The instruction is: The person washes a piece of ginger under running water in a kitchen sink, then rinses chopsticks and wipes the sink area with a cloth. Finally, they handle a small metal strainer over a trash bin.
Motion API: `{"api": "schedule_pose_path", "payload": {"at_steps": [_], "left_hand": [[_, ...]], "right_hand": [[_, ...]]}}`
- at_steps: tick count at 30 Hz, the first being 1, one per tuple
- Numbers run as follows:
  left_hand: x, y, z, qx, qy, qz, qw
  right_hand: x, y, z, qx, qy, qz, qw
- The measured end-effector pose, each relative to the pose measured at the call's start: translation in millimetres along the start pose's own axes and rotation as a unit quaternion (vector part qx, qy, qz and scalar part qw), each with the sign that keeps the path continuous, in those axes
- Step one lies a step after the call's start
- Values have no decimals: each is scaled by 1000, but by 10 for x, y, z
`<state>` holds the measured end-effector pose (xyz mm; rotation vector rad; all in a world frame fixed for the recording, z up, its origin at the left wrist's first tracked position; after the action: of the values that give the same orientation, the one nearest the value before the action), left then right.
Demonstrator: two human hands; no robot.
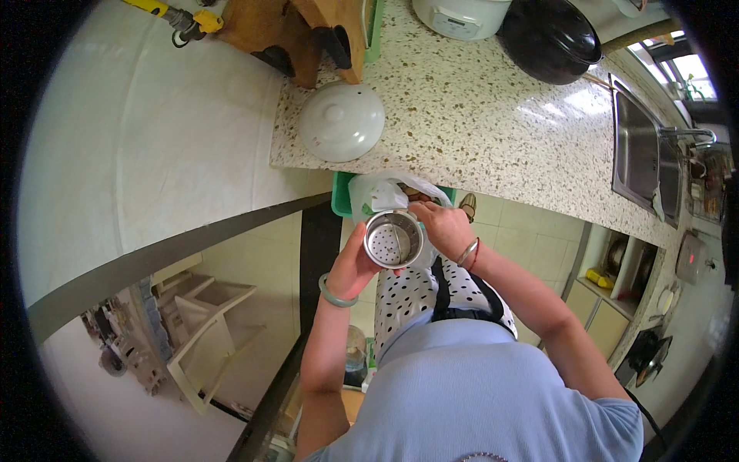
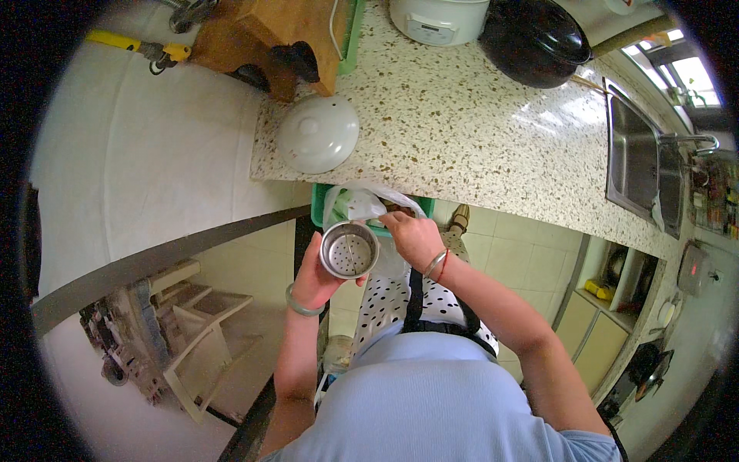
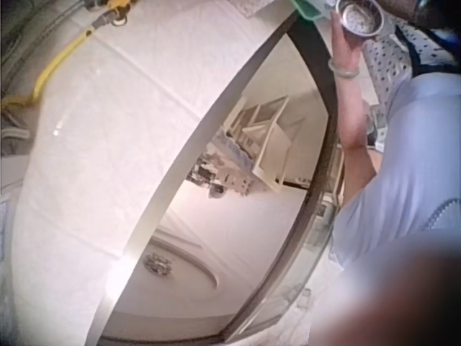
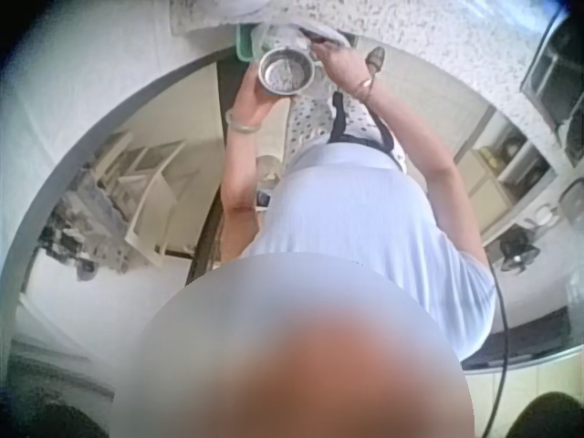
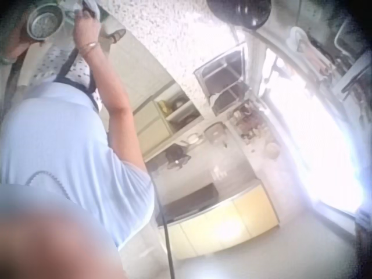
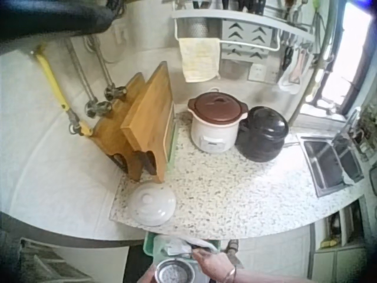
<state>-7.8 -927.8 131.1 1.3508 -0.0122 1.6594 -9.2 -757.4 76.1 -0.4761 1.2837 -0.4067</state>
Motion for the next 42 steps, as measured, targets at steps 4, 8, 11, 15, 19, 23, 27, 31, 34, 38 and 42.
{"api": "schedule_pose_path", "payload": {"at_steps": [4,8,11,15,19,23,27,31,34,38,42], "left_hand": [[-46,-9,-38,7,10,-31,999],[-132,-52,-61,7,42,-101,994],[-127,-52,-64,11,49,-126,991],[-151,-64,-58,8,49,-141,989],[-120,-56,-59,-3,39,-149,988],[-136,-63,-65,1,34,-153,988],[-116,-74,-51,1,39,-164,986],[-105,-58,-31,0,36,-153,988],[-74,-49,-40,28,41,-84,995],[-59,-10,-56,38,-5,-32,999],[-83,-14,-52,64,25,-106,992]], "right_hand": [[27,-15,-85,69,-78,67,992],[-43,11,-70,21,21,-62,998],[-126,39,-44,49,30,-285,957],[-257,-36,0,133,-35,-457,879],[-469,-220,-38,76,-6,-417,906],[-576,-293,-48,37,22,-360,932],[-587,-327,-37,26,34,-307,951],[-411,-151,-46,125,33,-349,928],[-263,-34,-54,58,34,-250,966],[-207,8,17,19,48,-214,975],[-354,-28,67,90,41,-350,932]]}}
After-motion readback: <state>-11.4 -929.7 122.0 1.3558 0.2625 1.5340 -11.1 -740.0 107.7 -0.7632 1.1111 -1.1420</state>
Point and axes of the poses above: each hand's wrist, its own z-axis away from the middle knuckle, its own x-axis out of the palm, y = z × x, the point moved 4 cm from there along -z, towards the middle knuckle, and after that the axes turned 10 degrees about x, right-handed, at the moved point
